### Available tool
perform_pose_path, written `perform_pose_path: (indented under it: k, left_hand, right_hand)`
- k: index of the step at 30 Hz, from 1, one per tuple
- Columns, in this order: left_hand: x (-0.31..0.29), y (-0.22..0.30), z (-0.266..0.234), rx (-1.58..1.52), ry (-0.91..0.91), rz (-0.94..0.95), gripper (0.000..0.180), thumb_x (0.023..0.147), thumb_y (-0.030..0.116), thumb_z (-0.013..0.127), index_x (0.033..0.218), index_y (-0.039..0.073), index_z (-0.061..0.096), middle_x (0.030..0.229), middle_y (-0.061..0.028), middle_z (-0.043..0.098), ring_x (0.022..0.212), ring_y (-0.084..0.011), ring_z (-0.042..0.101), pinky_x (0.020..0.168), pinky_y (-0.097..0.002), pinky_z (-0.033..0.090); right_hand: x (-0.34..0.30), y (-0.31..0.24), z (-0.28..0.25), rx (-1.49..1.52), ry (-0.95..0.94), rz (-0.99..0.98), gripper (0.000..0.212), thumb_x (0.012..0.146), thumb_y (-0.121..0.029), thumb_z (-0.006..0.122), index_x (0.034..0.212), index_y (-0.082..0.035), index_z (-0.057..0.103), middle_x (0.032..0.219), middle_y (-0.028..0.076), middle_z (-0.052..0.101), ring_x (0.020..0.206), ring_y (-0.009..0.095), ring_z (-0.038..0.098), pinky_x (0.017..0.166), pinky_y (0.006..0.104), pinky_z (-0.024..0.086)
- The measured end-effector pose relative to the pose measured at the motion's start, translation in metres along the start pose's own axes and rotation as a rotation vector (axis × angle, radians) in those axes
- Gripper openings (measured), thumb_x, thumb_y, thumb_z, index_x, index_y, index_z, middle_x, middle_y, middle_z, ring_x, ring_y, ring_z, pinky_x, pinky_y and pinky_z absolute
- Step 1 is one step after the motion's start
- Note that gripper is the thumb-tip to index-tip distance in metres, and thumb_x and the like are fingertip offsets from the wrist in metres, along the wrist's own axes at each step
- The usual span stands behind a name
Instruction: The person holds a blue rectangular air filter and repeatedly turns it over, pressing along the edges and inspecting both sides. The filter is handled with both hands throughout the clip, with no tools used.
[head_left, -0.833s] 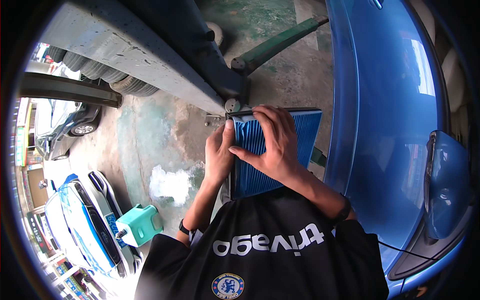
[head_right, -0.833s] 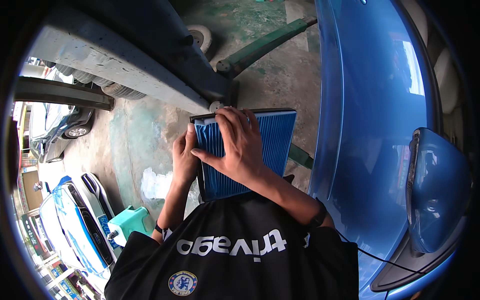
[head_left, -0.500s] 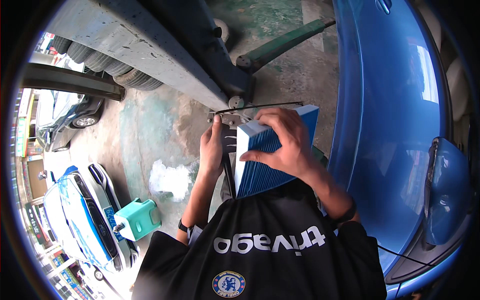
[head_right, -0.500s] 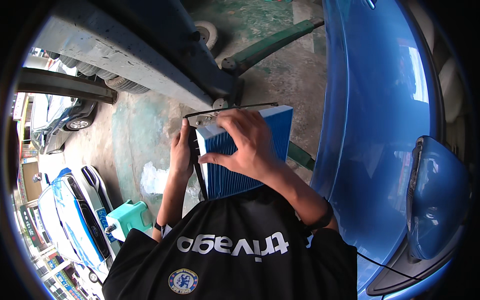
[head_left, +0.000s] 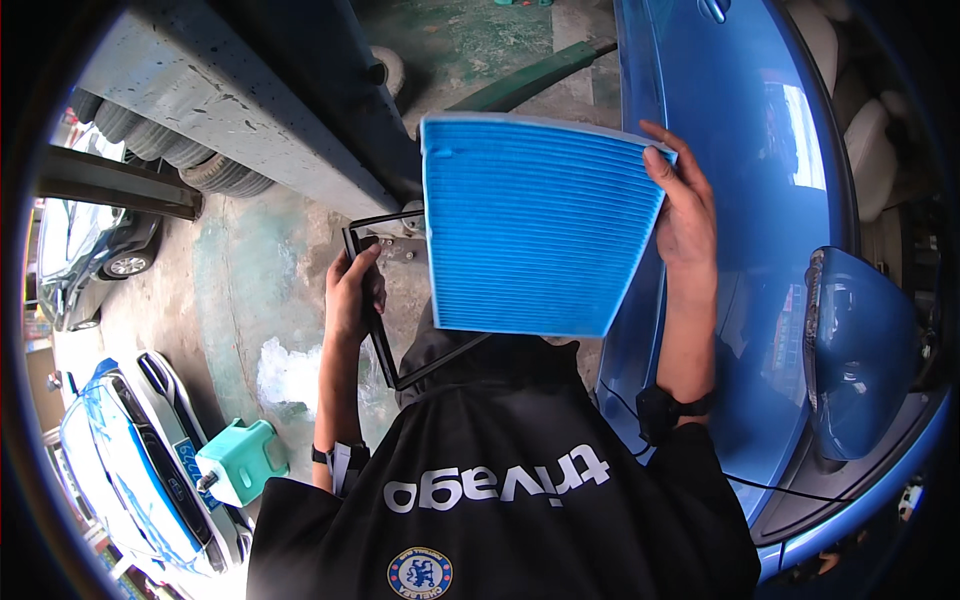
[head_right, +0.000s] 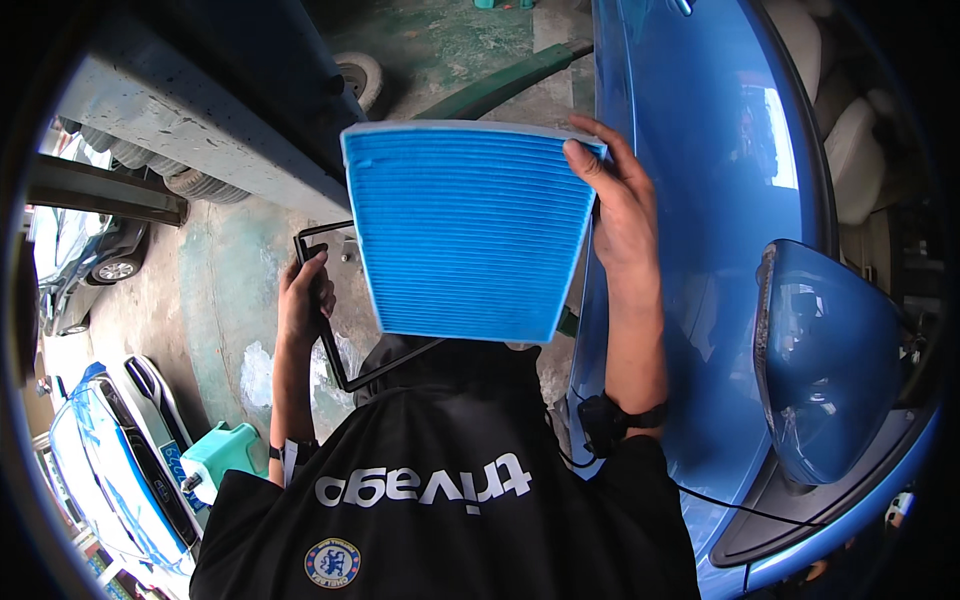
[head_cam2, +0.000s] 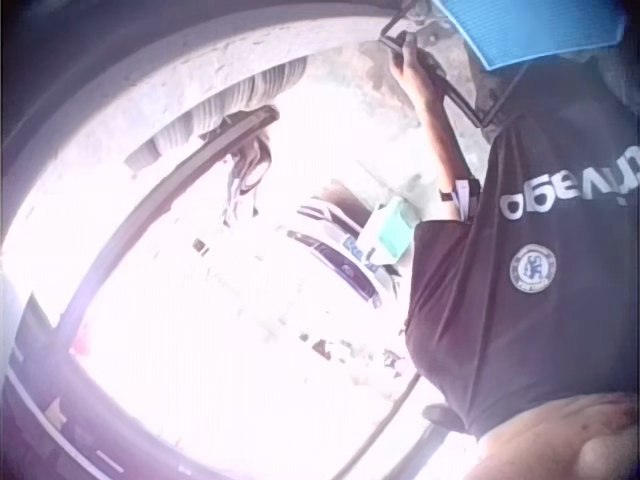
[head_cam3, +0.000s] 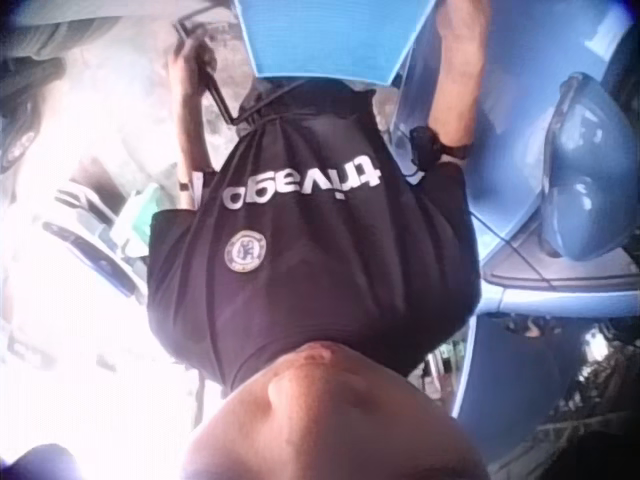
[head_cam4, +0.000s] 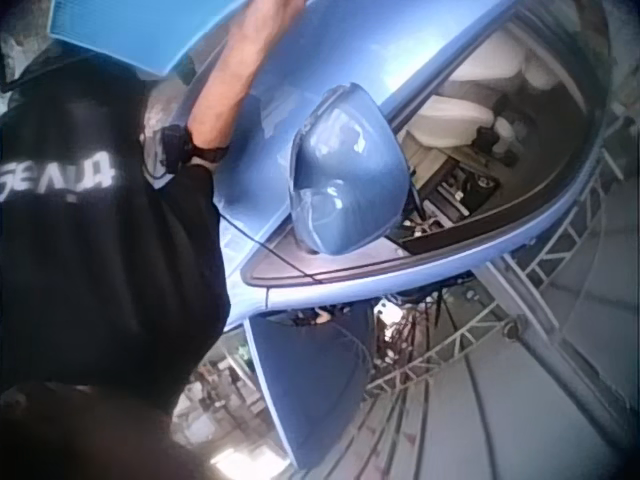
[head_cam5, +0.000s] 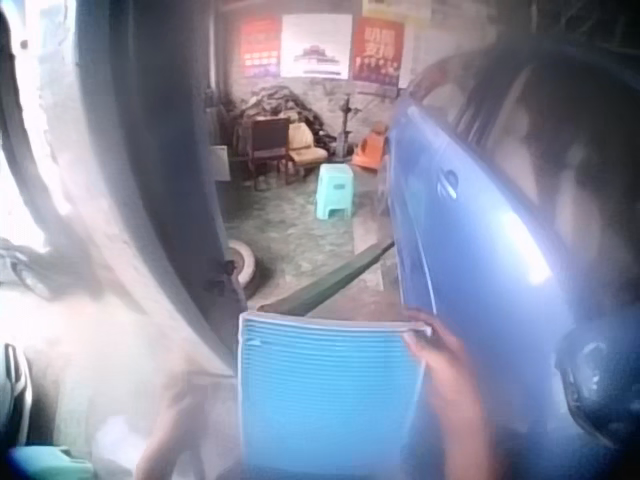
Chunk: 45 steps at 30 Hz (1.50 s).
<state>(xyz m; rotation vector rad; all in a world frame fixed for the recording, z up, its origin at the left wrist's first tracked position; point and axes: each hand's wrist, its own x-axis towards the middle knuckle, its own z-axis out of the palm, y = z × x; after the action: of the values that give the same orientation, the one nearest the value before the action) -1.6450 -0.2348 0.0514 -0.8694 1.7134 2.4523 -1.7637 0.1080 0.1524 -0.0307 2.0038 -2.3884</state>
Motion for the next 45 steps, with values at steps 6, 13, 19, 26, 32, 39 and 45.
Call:
perform_pose_path:
  k: [6,13,19,26,32,39,45]
  left_hand:
    - [0.003,-0.029,-0.008,-0.167,0.092,0.091,0.03,0.089,0.014,0.052,0.113,-0.004,0.054,0.08,-0.0076,0.058,0.067,-0.0137,0.051,0.061,-0.0267,0.046]
    - [0.004,-0.039,0.005,-0.37,-0.042,0.284,0.057,0.093,0.022,0.042,0.145,0.002,0.032,0.151,-0.0178,0.037,0.138,-0.0259,0.039,0.052,-0.0178,0.039]
    - [0.009,-0.037,0.014,-0.53,-0.054,0.232,0.063,0.088,0.02,0.046,0.146,0.008,0.026,0.146,-0.0201,0.037,0.136,-0.0362,0.035,0.103,-0.0631,0.036]
    - [0.009,-0.045,0.015,-0.427,0.019,0.109,0.04,0.098,0.039,0.042,0.111,0.006,0.059,0.1,-0.0051,0.064,0.089,-0.0164,0.062,0.081,-0.0296,0.05]
    - [0.009,-0.051,0.004,-0.367,-0.015,0.086,0.045,0.099,0.032,0.037,0.115,-0.004,0.057,0.102,-0.0108,0.066,0.09,-0.0183,0.064,0.082,-0.0305,0.052]
    - [0.014,-0.053,0.003,-0.306,-0.144,-0.015,0.044,0.1,0.036,0.039,0.117,-0.002,0.056,0.101,-0.0086,0.065,0.087,-0.0178,0.063,0.079,-0.031,0.052]
    - [0.017,-0.053,0.016,-0.208,0.043,-0.064,0.052,0.095,0.042,0.054,0.125,0.0,0.048,0.106,-0.011,0.061,0.09,-0.0194,0.062,0.083,-0.0334,0.052]
  right_hand:
    - [-0.012,0.058,-0.014,0.179,0.162,0.262,0.039,0.092,-0.023,0.066,0.119,0.004,0.056,0.098,0.009,0.066,0.088,0.016,0.065,0.079,0.0295,0.05]
    - [-0.055,0.112,-0.023,0.351,0.272,0.393,0.035,0.097,-0.028,0.056,0.116,0.002,0.059,0.107,0.012,0.067,0.097,0.02,0.064,0.087,0.0343,0.05]
    - [-0.074,0.133,-0.026,0.521,0.392,0.438,0.033,0.1,-0.028,0.048,0.121,-0.005,0.057,0.115,0.009,0.066,0.105,0.022,0.063,0.091,0.0421,0.05]
    - [-0.093,0.153,0.0,0.396,0.413,0.346,0.03,0.094,-0.024,0.061,0.113,-0.002,0.055,0.099,0.007,0.066,0.092,0.017,0.063,0.08,0.0336,0.05]
    - [-0.09,0.151,-0.006,0.282,0.392,0.347,0.043,0.085,-0.025,0.071,0.118,-0.001,0.057,0.107,0.009,0.062,0.097,0.019,0.058,0.089,0.0335,0.045]
    - [-0.081,0.155,-0.018,0.208,0.206,0.277,0.049,0.089,-0.02,0.063,0.131,0.003,0.052,0.115,0.015,0.063,0.103,0.023,0.062,0.089,0.0382,0.05]
    - [-0.089,0.165,-0.024,0.192,0.179,0.276,0.049,0.085,-0.012,0.062,0.132,0.002,0.054,0.123,0.014,0.062,0.107,0.024,0.061,0.095,0.036,0.047]
